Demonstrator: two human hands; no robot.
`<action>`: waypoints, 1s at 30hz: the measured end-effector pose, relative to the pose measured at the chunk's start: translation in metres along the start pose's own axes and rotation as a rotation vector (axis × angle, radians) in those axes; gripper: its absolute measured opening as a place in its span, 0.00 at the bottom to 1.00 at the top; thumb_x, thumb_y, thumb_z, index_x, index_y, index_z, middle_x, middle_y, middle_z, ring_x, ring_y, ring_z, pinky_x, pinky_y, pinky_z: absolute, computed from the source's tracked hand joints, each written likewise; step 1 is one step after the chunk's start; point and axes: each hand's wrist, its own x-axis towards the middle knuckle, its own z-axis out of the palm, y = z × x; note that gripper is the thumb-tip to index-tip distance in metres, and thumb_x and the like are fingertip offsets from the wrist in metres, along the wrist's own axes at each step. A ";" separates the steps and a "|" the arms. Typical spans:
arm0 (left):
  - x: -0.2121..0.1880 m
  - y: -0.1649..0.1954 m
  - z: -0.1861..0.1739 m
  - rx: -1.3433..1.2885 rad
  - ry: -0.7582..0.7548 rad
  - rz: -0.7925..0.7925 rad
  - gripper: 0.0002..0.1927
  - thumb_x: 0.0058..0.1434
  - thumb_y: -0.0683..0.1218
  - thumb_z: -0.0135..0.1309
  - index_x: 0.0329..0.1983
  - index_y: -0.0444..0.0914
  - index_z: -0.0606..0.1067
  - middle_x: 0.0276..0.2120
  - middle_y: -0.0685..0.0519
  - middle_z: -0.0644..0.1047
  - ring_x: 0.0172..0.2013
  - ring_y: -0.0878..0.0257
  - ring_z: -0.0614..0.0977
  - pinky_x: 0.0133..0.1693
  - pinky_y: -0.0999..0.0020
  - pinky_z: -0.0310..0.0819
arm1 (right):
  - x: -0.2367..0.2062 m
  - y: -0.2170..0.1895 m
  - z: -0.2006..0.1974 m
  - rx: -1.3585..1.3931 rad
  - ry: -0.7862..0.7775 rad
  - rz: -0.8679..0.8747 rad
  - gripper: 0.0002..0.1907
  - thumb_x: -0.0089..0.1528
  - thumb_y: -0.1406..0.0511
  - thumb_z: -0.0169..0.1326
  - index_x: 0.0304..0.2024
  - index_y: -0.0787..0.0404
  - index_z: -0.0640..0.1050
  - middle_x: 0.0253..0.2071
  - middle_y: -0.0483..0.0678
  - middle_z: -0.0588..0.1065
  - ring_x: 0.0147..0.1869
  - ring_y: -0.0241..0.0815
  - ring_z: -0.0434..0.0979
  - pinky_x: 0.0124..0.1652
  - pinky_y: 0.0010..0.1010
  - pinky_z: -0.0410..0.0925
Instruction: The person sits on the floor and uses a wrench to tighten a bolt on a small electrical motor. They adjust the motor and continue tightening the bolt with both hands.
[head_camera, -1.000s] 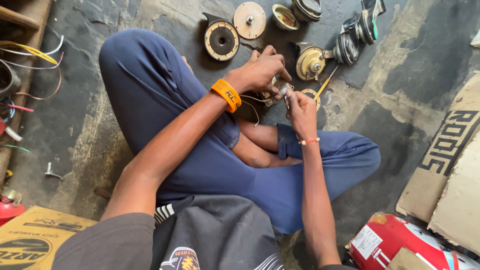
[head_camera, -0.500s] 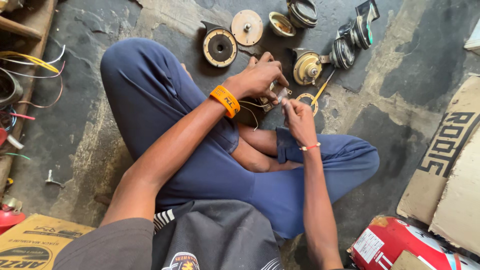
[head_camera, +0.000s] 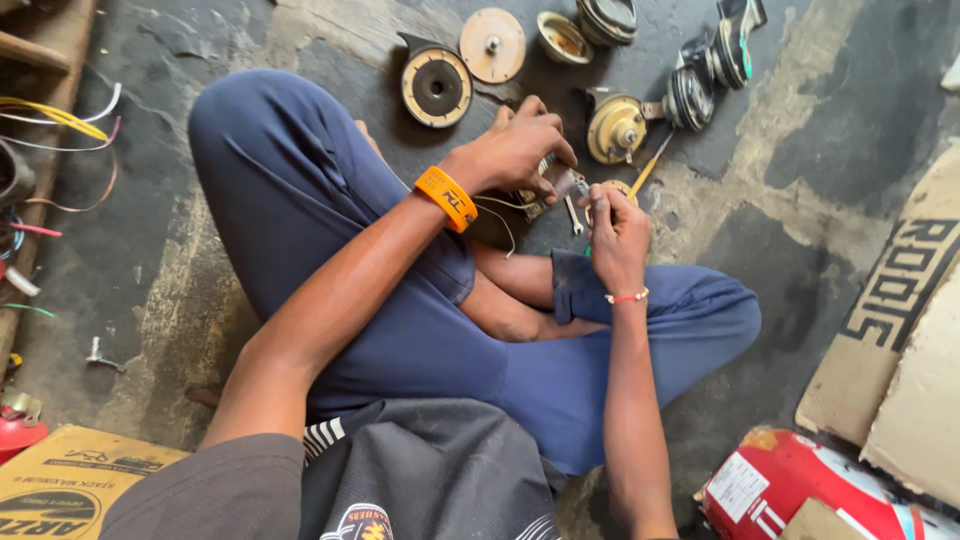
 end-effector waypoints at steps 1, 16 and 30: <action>-0.001 0.001 0.000 0.001 -0.006 0.003 0.32 0.38 0.59 0.74 0.50 0.55 0.82 0.48 0.54 0.74 0.58 0.48 0.65 0.53 0.41 0.59 | 0.000 0.001 -0.001 0.042 -0.014 0.023 0.17 0.74 0.61 0.49 0.34 0.64 0.79 0.24 0.39 0.67 0.25 0.26 0.66 0.27 0.22 0.60; -0.006 0.011 -0.004 -0.029 0.060 0.061 0.29 0.39 0.53 0.75 0.48 0.53 0.83 0.45 0.54 0.75 0.62 0.45 0.63 0.60 0.27 0.46 | 0.006 0.020 0.005 0.185 -0.169 0.147 0.08 0.69 0.64 0.57 0.42 0.64 0.79 0.29 0.37 0.73 0.28 0.24 0.71 0.28 0.17 0.64; -0.003 0.014 0.004 0.006 0.024 0.052 0.26 0.40 0.56 0.74 0.46 0.54 0.82 0.46 0.56 0.76 0.62 0.46 0.63 0.57 0.21 0.48 | 0.006 0.015 0.001 0.183 -0.332 0.201 0.12 0.71 0.62 0.53 0.37 0.62 0.80 0.22 0.36 0.68 0.24 0.23 0.63 0.25 0.18 0.56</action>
